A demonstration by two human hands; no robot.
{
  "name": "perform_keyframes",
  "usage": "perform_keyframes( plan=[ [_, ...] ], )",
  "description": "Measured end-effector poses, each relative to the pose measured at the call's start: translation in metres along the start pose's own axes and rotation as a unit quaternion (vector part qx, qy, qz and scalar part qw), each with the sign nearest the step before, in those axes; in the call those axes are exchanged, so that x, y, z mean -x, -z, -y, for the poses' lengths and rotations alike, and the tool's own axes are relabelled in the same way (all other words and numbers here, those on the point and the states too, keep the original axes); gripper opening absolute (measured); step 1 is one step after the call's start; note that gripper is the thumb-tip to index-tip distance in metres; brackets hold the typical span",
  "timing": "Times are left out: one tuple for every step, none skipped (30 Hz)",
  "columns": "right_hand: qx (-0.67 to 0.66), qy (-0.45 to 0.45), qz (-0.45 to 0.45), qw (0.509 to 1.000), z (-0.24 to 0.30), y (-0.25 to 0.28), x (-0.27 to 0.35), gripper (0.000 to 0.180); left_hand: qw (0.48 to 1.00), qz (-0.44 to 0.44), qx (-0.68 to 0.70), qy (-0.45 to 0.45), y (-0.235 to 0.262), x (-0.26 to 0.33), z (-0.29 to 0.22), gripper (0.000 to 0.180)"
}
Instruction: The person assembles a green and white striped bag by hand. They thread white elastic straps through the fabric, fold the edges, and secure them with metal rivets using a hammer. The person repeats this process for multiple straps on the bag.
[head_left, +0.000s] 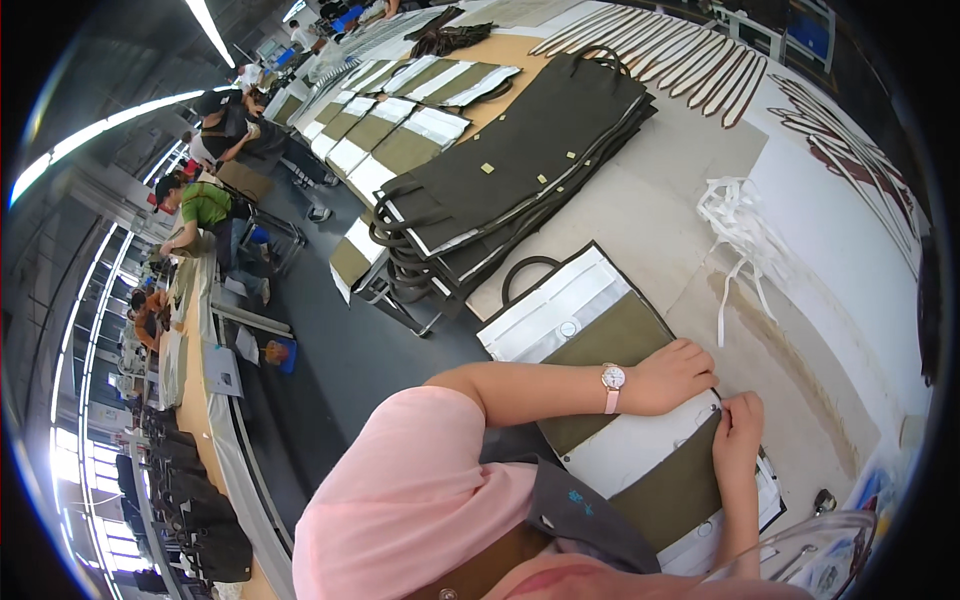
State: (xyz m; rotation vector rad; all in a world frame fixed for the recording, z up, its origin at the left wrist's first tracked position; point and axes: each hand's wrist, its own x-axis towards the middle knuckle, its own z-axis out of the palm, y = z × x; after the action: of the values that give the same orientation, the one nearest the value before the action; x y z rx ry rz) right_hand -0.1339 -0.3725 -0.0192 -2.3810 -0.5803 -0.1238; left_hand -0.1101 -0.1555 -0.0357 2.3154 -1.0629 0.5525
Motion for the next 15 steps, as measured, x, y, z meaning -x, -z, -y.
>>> perform_keyframes(
  plan=[
    [0.023, 0.028, -0.001, 0.999, 0.003, -0.002, 0.0, 0.017, 1.0, 0.001, 0.003, -0.023, -0.003, 0.0, 0.0, 0.016],
    [0.068, 0.058, 0.009, 0.996, 0.006, -0.003, 0.001, 0.016, 0.999, 0.002, 0.007, -0.047, -0.005, 0.001, 0.0, 0.015],
    [0.113, 0.089, 0.02, 0.989, 0.009, -0.004, 0.003, 0.014, 0.998, 0.036, -0.011, -0.048, -0.007, 0.002, -0.003, 0.015],
    [0.164, 0.117, 0.027, 0.979, 0.009, -0.002, 0.003, 0.013, 0.996, 0.067, -0.025, -0.057, -0.011, 0.0, -0.006, 0.016],
    [0.179, 0.121, 0.023, 0.976, 0.008, -0.003, 0.005, 0.012, 0.992, 0.097, -0.04, -0.065, -0.014, -0.003, -0.009, 0.016],
    [0.194, 0.125, 0.02, 0.973, 0.006, -0.004, 0.007, 0.011, 0.992, 0.101, -0.038, -0.063, -0.016, -0.005, -0.011, 0.016],
    [0.203, 0.131, 0.014, 0.97, 0.006, -0.006, 0.008, 0.011, 0.991, 0.111, -0.04, -0.059, -0.013, -0.006, -0.013, 0.015],
    [0.177, 0.109, 0.009, 0.978, 0.006, -0.006, 0.008, 0.012, 0.99, 0.121, -0.043, -0.054, -0.01, -0.006, -0.016, 0.015],
    [0.152, 0.087, 0.004, 0.985, 0.004, -0.004, 0.007, 0.013, 0.988, 0.13, -0.059, -0.05, -0.008, -0.006, -0.02, 0.016],
    [0.128, 0.064, -0.001, 0.99, 0.003, -0.003, 0.007, 0.015, 0.987, 0.138, -0.074, -0.047, -0.007, -0.005, -0.025, 0.018],
    [0.096, 0.028, -0.002, 0.995, 0.0, 0.0, 0.007, 0.016, 0.984, 0.146, -0.088, -0.043, -0.006, -0.003, -0.028, 0.019],
    [0.064, -0.007, -0.003, 0.998, -0.004, 0.004, 0.008, 0.018, 0.987, 0.127, -0.084, -0.042, -0.006, 0.001, -0.029, 0.022],
    [0.034, -0.042, -0.003, 0.999, -0.008, 0.009, 0.009, 0.02, 0.99, 0.106, -0.079, -0.041, -0.005, 0.003, -0.031, 0.024],
    [0.036, -0.042, -0.001, 0.998, -0.011, 0.013, 0.011, 0.022, 0.993, 0.086, -0.074, -0.04, -0.003, 0.005, -0.032, 0.027],
    [0.038, -0.043, 0.001, 0.998, -0.014, 0.017, 0.013, 0.024, 0.995, 0.071, -0.064, -0.041, 0.0, 0.007, -0.031, 0.03]
  ],
)
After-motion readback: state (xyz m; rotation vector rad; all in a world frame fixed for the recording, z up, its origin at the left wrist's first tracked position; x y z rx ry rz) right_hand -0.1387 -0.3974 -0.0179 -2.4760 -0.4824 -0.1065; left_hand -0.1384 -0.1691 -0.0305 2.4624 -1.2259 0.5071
